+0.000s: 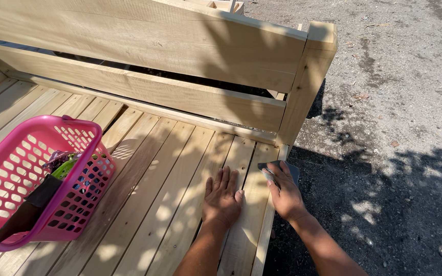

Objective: The person sands the wooden slats and frame of an unfinished outdoor bench by hand, using a black sanding block. They work across the seat slats, then move to the edges and the long side rail, steadying the bench with their free hand. A pink plastic basket holding supplies sits on the bench.

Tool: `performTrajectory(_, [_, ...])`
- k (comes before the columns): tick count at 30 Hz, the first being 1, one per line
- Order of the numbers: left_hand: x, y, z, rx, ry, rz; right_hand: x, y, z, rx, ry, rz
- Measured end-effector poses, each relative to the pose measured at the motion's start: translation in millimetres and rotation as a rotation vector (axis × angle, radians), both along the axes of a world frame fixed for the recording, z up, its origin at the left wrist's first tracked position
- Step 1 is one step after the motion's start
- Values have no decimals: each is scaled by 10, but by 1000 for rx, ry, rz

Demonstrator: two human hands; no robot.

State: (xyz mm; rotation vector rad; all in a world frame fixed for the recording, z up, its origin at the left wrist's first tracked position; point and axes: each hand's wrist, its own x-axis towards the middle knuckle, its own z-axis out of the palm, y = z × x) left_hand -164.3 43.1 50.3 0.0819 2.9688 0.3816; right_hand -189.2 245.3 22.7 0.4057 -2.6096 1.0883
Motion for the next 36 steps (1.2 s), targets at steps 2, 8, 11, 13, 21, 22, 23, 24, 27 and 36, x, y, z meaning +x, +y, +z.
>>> performTrajectory(2, [-1, -8, -6, -12, 10, -4, -348, 61, 67, 3, -33, -24])
performTrajectory(8, [6, -19, 28, -26, -10, -4, -315, -24, -73, 27, -25, -85])
performTrajectory(11, [4, -21, 60, -17, -29, 1, 278, -98, -274, -117, -4, -15])
performTrajectory(13, [0, -22, 76, -31, -4, 8, 375, -120, -339, -261, -132, 10])
performTrajectory(21, [-32, -5, 78, -48, -14, 7, 131, -237, -309, -585, -86, -32])
performTrajectory(22, [-47, -1, 76, -49, -5, 8, 344, -304, -335, -658, -95, -12])
performTrajectory(23, [-61, 2, 74, -46, -1, 8, 644, -387, -381, -650, -153, -44])
performTrajectory(24, [-77, 7, 72, -41, 9, 10, 853, -437, -407, -639, -207, -72])
performTrajectory(27, [-120, 15, 63, -19, -17, 16, 850, -480, -420, -673, -194, -70])
performTrajectory(36, [-168, 10, 29, -42, -3, -2, -109, -272, -262, -366, 2, -100])
